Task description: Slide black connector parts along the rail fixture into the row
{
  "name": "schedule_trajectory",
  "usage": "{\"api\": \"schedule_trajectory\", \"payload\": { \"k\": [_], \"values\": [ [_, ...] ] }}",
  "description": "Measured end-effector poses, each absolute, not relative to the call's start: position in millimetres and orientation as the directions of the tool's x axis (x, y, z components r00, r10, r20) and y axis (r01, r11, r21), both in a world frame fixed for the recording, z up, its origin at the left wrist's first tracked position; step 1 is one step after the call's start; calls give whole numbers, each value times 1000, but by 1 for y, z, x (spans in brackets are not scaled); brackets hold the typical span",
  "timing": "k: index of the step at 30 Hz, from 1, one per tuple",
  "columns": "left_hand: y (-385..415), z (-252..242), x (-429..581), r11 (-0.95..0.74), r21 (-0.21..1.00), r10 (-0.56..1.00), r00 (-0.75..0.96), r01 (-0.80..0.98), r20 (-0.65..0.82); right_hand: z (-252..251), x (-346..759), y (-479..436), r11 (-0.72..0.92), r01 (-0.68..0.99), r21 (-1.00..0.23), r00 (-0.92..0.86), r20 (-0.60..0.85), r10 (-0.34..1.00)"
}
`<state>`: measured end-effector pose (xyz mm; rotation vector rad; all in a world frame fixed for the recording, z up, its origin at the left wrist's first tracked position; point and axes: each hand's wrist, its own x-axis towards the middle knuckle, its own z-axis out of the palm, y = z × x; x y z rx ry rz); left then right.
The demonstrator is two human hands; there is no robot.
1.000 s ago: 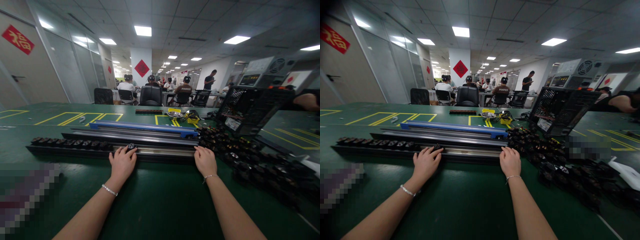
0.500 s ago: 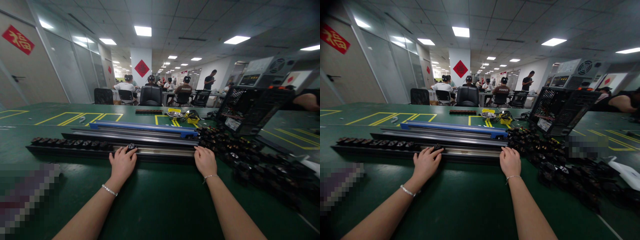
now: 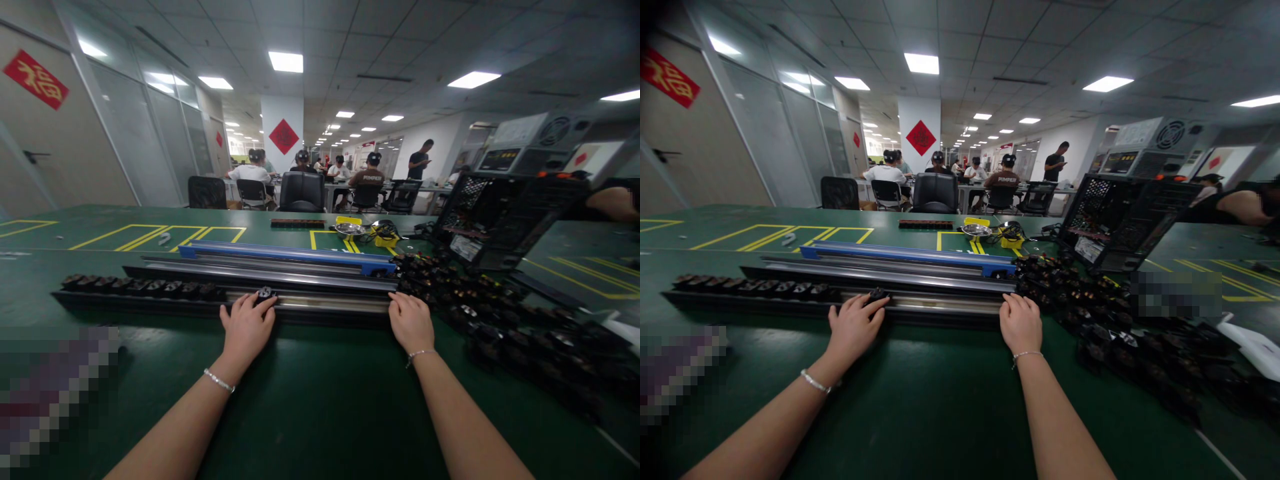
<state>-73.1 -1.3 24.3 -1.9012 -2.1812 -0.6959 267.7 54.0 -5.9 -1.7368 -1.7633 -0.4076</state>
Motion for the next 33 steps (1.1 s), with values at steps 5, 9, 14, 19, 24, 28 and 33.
{"api": "schedule_trajectory", "payload": {
  "k": [5, 9, 14, 19, 24, 28, 33],
  "values": [
    [-1, 23, -72, 46, 235, 892, -146, 971, 427, -6, 269, 54, 90, 974, -208, 58, 612, 789],
    [0, 22, -73, 41, 237, 895, -141, 971, 423, -6, 269, 54, 84, 976, -203, 57, 605, 794],
    [0, 22, -72, 22, 237, 900, -123, 971, 418, -5, 268, 53, 78, 977, -196, 59, 608, 792],
    [0, 22, -72, 15, 239, 903, -116, 971, 414, -5, 268, 53, 79, 979, -189, 55, 610, 790],
    [-1, 24, -69, 4, 237, 909, -102, 972, 405, -7, 269, 55, 88, 982, -170, 39, 627, 778],
    [-2, 24, -67, -8, 243, 916, -90, 970, 391, -8, 269, 55, 91, 982, -168, 36, 631, 775],
    [-2, 24, -67, -14, 247, 920, -84, 969, 383, -8, 270, 55, 88, 979, -184, 46, 618, 784]
  ]
}}
